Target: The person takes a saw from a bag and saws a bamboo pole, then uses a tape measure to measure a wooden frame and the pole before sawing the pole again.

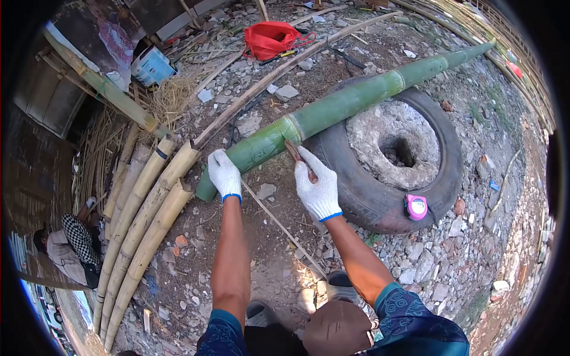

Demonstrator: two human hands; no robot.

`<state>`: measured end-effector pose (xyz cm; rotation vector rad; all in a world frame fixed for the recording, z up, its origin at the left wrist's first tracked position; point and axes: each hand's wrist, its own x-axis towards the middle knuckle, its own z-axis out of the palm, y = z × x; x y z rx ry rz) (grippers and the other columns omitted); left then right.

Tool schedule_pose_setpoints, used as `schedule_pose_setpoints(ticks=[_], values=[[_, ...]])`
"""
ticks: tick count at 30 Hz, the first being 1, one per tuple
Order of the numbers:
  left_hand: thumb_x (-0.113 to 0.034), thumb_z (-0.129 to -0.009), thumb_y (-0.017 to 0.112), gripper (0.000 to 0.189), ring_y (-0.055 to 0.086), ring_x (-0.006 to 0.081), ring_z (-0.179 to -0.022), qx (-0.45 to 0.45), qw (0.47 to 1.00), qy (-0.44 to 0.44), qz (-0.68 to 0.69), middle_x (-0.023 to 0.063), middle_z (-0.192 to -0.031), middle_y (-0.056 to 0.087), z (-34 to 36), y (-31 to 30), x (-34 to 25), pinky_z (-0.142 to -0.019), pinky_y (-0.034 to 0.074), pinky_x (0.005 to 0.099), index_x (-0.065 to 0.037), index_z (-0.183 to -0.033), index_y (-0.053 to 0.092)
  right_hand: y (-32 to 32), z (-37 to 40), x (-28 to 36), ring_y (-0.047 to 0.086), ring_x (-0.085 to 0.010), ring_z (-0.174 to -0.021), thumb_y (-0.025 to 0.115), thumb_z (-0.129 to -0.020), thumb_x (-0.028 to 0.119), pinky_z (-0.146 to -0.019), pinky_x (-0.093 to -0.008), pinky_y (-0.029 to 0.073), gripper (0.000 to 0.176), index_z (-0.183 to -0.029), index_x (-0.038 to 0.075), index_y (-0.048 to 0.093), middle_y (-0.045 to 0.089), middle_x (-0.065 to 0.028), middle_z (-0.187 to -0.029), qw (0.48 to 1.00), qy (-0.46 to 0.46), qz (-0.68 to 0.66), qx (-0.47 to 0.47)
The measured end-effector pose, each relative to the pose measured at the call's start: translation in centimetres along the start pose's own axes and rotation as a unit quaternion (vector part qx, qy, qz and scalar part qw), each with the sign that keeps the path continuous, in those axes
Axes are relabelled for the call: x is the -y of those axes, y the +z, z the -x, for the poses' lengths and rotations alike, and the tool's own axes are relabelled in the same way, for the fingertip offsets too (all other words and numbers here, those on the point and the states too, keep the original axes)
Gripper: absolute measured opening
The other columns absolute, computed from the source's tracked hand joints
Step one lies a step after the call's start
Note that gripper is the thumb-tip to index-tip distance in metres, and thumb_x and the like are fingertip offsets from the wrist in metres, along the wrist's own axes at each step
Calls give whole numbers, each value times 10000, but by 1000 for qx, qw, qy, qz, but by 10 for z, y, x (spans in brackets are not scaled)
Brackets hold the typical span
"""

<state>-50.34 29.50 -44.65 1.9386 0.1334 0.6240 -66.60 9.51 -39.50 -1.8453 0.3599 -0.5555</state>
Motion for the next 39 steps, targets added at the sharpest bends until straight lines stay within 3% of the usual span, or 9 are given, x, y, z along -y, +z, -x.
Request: schedule_pose_setpoints(ticks=[7,10,13,18,23,29,31,35,39], values=[[-275,-1086,436,358,557,195,-839,20,1000,1,16,116,-893,629,36,-19,-20,-839,469,380,19,-993,617,-16,32,2,577,-106,-627,655,-985,144,-648,-289,517,417,-1385,32,623,732,-183,-862,998,-26,-50,-18],[-283,-1083,470,343,561,210,-864,31,999,-21,11,141,-912,615,38,-23,-17,-845,471,387,30,-1019,598,-21,34,-12,658,-96,-769,645,-988,121,-736,-272,539,411,-1382,3,620,769,-180,-1013,998,-24,-52,3],[-304,-1067,496,353,562,216,-868,60,963,-197,174,125,-931,629,27,-21,-18,-845,473,383,24,-1015,616,-21,32,-17,696,-112,-829,641,-990,117,-768,-273,544,400,-1373,1,628,771,-180,-1032,997,-42,-60,-3],[-260,-1082,455,343,596,215,-901,45,999,-4,-9,116,-968,661,42,-26,-26,-872,471,374,8,-1025,662,-28,24,0,673,-116,-817,639,-995,123,-775,-281,537,392,-1364,-9,630,772,-166,-1059,998,7,-63,27],[-268,-1093,453,357,597,217,-880,45,997,32,-51,120,-937,657,40,-30,-24,-868,471,370,18,-1008,649,-69,27,45,640,-94,-827,642,-989,119,-770,-279,529,385,-1348,-20,630,773,-157,-1056,996,19,-72,46],[-264,-1089,453,348,582,197,-876,49,999,9,1,99,-927,637,33,-27,-9,-864,468,371,11,-1003,648,-126,122,25,780,-269,-870,659,-959,163,-824,-330,585,444,-1351,-44,631,773,-196,-1024,997,15,45,56],[-264,-1087,454,348,585,199,-886,47,999,20,-16,101,-931,637,38,-28,-7,-870,466,369,12,-1004,649,-111,118,8,761,-260,-758,658,-963,156,-747,-320,580,427,-1348,-27,636,775,-183,-993,996,-76,45,18],[-266,-1087,444,350,590,246,-900,37,998,45,-27,144,-949,636,35,-25,-13,-889,463,385,24,-1018,627,-23,34,-16,617,-159,-588,660,-972,140,-611,-310,512,389,-1334,-2,643,742,-184,-884,996,-62,-55,-23],[-260,-1090,439,338,596,289,-904,55,998,21,-22,180,-964,637,34,-28,-9,-900,463,405,28,-1028,606,-50,52,13,582,-125,-606,671,-968,146,-618,-289,502,408,-1350,6,638,748,-177,-880,999,-14,-30,-4]])
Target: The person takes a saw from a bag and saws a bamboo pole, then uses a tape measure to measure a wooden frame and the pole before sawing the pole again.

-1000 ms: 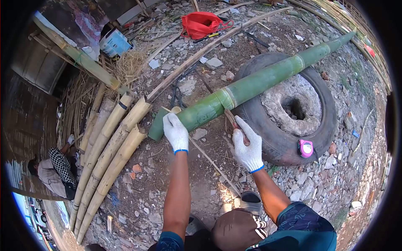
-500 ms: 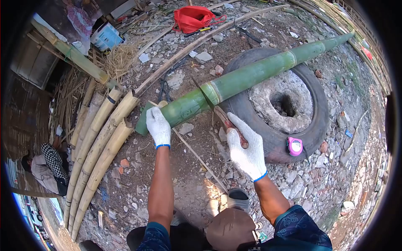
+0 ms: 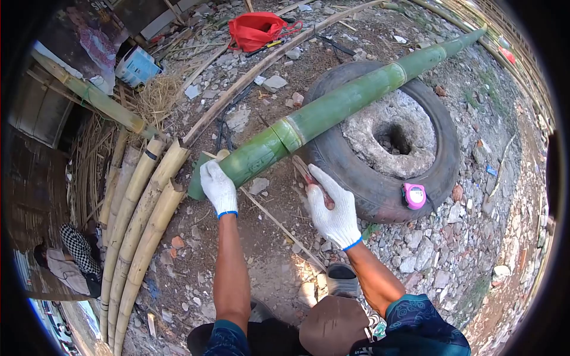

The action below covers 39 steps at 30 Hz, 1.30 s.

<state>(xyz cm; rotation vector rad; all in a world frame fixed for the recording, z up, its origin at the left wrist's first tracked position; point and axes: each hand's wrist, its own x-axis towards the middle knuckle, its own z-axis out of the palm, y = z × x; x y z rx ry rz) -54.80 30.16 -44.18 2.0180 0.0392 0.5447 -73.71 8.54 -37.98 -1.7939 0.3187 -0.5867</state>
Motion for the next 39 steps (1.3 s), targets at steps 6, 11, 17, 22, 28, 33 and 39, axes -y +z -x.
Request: schedule_pose_setpoints(ticks=[6,11,17,22,28,33,39], values=[[-240,-1083,452,310,596,282,-906,-20,1000,-4,12,165,-959,637,7,0,-3,-904,462,394,21,-1036,613,-57,64,-4,764,-300,-1033,636,-961,158,-908,-361,579,432,-1347,-37,639,764,-226,-1087,998,25,37,39],[-240,-1083,448,316,588,263,-886,-19,999,6,38,150,-944,629,3,1,-5,-897,462,385,24,-1036,614,21,-27,-13,603,-166,-580,663,-968,143,-610,-317,507,388,-1337,22,642,675,-212,-789,1000,-10,5,0],[-287,-1079,456,361,630,231,-963,12,999,-17,29,129,-1010,686,42,-13,-13,-943,477,377,19,-1051,645,-11,16,-2,683,-135,-689,637,-970,122,-693,-287,546,447,-1401,10,604,773,-165,-970,999,14,18,29],[-270,-1093,450,348,616,208,-936,12,998,-40,47,114,-995,669,44,-11,-18,-918,479,368,17,-1047,641,-80,84,-9,768,-207,-817,628,-943,134,-801,-319,571,470,-1372,-56,614,787,-147,-961,992,22,102,73],[-254,-1091,432,350,600,198,-937,9,997,-46,67,94,-996,647,48,-10,-24,-922,470,360,17,-1039,648,-62,65,-1,726,-181,-718,677,-953,159,-713,-283,559,416,-1323,-28,652,772,-168,-915,997,27,59,35],[-220,-1086,435,325,607,206,-914,-5,998,-12,54,102,-966,653,46,-12,-16,-908,479,366,18,-1012,643,6,1,-27,599,-128,-605,659,-965,109,-627,-294,520,393,-1349,28,649,726,-193,-858,1000,7,-13,11],[-217,-1076,425,330,587,190,-969,19,997,-54,46,82,-1004,637,48,-15,-16,-942,455,351,7,-1001,656,-67,93,-8,751,-222,-789,656,-959,161,-753,-301,575,408,-1317,-36,650,773,-181,-962,997,37,62,38]])
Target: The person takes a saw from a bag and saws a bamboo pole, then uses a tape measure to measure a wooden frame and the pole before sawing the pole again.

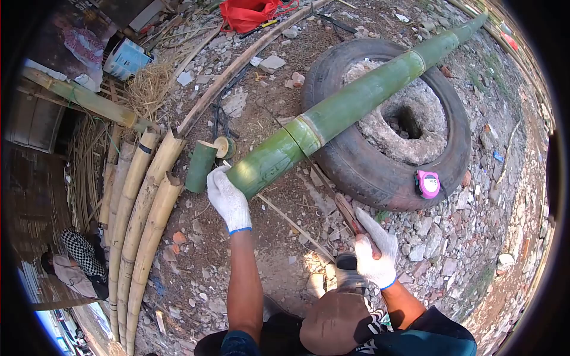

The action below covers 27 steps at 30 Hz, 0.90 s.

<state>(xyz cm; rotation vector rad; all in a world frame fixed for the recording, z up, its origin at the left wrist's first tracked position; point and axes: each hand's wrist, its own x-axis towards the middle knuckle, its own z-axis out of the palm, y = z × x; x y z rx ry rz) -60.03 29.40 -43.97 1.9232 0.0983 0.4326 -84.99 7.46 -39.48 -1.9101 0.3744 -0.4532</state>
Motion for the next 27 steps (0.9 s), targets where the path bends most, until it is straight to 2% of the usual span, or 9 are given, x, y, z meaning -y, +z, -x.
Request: schedule_pose_setpoints(ticks=[3,4,5,9,13,17,19,24,27], values=[[-215,-1086,426,322,594,199,-930,-7,1000,18,6,92,-970,637,7,3,4,-911,468,367,12,-984,631,-39,40,-12,784,-304,-902,628,-969,215,-799,-362,604,419,-1295,-47,663,775,-193,-1010,994,-54,89,18],[-221,-1089,425,321,588,193,-932,-5,1000,4,22,89,-977,631,10,1,4,-911,466,361,9,-999,630,-23,34,-13,782,-299,-887,627,-965,200,-798,-356,600,410,-1292,-44,667,773,-206,-1006,1000,-1,7,-12],[-227,-1093,424,320,583,187,-934,-9,999,-4,46,86,-983,624,10,3,1,-911,463,356,6,-1013,629,-13,9,-12,781,-288,-865,623,-962,170,-780,-337,591,406,-1306,-42,661,771,-216,-1004,999,40,-19,20],[-237,-1090,420,327,592,183,-921,-1,999,17,52,84,-980,632,6,3,0,-897,477,359,3,-1028,632,62,-94,-9,671,-215,-601,656,-954,116,-621,-309,528,400,-1343,25,648,679,-219,-813,996,-46,-72,-26],[-241,-1079,434,335,605,201,-921,-2,999,34,3,93,-970,650,1,2,7,-906,484,376,14,-1025,644,31,-60,7,675,-185,-605,656,-960,148,-635,-307,541,394,-1331,17,663,762,-167,-894,999,-5,-50,0],[-216,-1049,438,330,600,214,-1003,8,999,-15,31,91,-1053,640,6,1,-8,-967,455,358,19,-1039,670,-31,46,-33,735,-201,-686,659,-951,211,-708,-300,585,438,-1313,-34,664,784,-177,-969,996,-72,52,-10],[-237,-1070,432,339,600,208,-966,6,1000,-3,19,95,-1022,639,11,-1,-3,-937,466,362,15,-1042,657,-26,26,-9,742,-192,-701,660,-940,171,-704,-299,580,427,-1313,-36,663,783,-182,-962,998,23,56,22],[-232,-1095,393,361,607,226,-942,-19,999,15,28,117,-1020,642,-15,11,-3,-924,480,383,21,-1057,648,5,-18,-16,714,-157,-670,652,-929,107,-651,-281,539,437,-1353,3,653,769,-150,-894,999,-18,-13,-33],[-226,-1093,388,368,612,231,-964,0,1000,4,-6,127,-1040,648,-22,8,4,-938,478,383,27,-1058,652,-10,-26,9,718,-161,-680,647,-939,124,-653,-283,540,441,-1367,15,646,769,-152,-899,997,44,-51,40]])
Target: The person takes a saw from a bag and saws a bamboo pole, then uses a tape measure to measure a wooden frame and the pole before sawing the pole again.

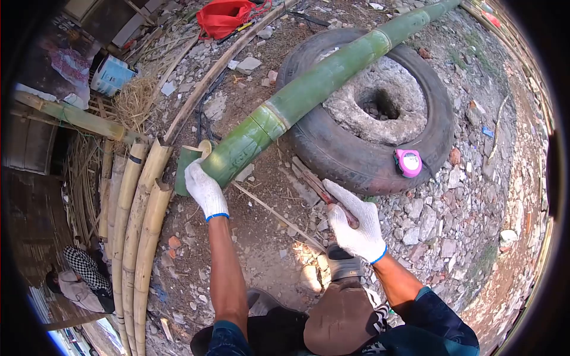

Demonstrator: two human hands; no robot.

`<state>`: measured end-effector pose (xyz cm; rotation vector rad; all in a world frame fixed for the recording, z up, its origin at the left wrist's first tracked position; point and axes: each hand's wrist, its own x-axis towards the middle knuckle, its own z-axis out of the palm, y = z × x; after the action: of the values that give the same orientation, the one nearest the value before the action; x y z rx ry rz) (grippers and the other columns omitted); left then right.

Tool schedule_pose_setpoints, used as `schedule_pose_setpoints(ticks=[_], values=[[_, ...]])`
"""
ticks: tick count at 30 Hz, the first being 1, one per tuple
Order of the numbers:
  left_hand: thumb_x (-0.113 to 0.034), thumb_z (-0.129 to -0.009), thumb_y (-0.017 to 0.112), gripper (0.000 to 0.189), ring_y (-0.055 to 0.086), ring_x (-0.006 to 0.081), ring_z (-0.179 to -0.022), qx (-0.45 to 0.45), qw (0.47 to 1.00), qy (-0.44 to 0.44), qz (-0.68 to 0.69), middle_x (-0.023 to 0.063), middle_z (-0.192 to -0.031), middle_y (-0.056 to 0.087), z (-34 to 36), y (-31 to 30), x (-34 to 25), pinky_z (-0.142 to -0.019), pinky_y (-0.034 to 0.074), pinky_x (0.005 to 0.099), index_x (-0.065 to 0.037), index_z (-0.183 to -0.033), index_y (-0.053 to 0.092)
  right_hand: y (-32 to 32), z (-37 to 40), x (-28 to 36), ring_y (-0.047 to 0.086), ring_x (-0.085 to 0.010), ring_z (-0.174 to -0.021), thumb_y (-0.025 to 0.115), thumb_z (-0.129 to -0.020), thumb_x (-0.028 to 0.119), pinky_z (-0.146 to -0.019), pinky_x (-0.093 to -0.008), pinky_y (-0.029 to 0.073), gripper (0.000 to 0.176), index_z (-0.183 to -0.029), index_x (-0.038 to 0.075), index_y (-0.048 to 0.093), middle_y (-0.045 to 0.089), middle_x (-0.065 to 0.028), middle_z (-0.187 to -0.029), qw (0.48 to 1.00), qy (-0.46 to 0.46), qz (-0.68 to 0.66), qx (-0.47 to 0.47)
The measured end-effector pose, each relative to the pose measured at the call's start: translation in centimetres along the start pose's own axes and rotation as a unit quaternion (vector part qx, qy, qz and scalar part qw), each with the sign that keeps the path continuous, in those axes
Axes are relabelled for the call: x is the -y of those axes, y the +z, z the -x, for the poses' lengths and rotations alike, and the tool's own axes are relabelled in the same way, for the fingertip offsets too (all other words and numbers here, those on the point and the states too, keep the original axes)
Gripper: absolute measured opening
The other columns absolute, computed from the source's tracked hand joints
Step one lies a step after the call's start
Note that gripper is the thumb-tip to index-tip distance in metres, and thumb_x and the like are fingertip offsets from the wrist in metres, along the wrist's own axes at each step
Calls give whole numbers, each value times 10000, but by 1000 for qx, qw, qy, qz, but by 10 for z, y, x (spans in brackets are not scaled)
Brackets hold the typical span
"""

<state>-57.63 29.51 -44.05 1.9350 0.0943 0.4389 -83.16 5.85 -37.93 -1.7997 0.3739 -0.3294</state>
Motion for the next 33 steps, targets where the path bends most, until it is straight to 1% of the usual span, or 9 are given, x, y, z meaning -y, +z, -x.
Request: schedule_pose_setpoints(ticks=[7,8,10,16,18,21,25,28,33], values=[[-221,-1060,413,360,608,222,-1006,12,999,-24,20,110,-1070,647,17,-8,1,-955,465,371,22,-1059,678,59,-74,-1,600,-136,-582,657,-960,128,-596,-297,513,413,-1362,31,639,734,-169,-868,998,-50,-24,-31],[-219,-1061,415,354,608,220,-1005,15,998,-41,40,106,-1071,646,12,-3,-2,-953,466,369,21,-1068,675,74,-96,-10,573,-140,-564,659,-964,129,-581,-305,499,411,-1358,17,630,703,-189,-832,991,-119,15,-56],[-230,-1070,414,352,605,213,-995,11,998,-38,44,103,-1054,645,9,-2,2,-955,466,368,18,-1066,664,72,-86,-17,565,-152,-552,659,-964,125,-587,-306,505,410,-1362,31,636,719,-179,-842,996,-73,-2,-46],[-242,-1071,416,343,603,204,-976,-9,995,-54,85,96,-1038,633,10,4,9,-939,475,369,10,-1068,648,-5,25,-3,780,-254,-978,666,-948,164,-839,-312,588,442,-1339,-40,637,771,-202,-1074,995,-42,92,-6],[-241,-1069,408,345,606,208,-971,4,990,-90,110,96,-1052,632,15,0,2,-932,482,369,8,-1073,647,17,-3,2,785,-279,-889,655,-946,133,-803,-314,586,420,-1334,-29,646,771,-201,-1055,1000,-5,10,-29],[-245,-1065,403,354,608,210,-958,-2,993,-66,98,94,-1057,635,11,3,18,-914,493,364,8,-1072,650,73,-92,0,660,-234,-562,670,-935,113,-596,-345,526,407,-1330,17,649,654,-218,-747,994,-89,24,-56],[-250,-1059,412,357,604,211,-984,2,990,-93,110,94,-1069,636,5,3,28,-931,485,368,10,-1075,657,43,-43,4,659,-160,-599,660,-960,152,-617,-313,533,432,-1376,40,630,747,-173,-866,999,-34,22,-28],[-257,-1052,420,358,610,216,-1000,-19,976,-139,164,98,-1081,644,12,8,35,-937,485,369,10,-1086,656,8,17,-9,787,-244,-887,627,-975,204,-810,-299,592,440,-1371,11,638,774,-191,-1073,987,-98,123,-34],[-271,-1018,450,346,653,241,-946,-16,935,-241,260,112,-1066,666,13,14,38,-869,527,393,-3,-1100,654,59,-69,-7,722,-241,-657,646,-967,166,-635,-357,558,419,-1369,49,640,762,-179,-953,996,-77,32,-42]])
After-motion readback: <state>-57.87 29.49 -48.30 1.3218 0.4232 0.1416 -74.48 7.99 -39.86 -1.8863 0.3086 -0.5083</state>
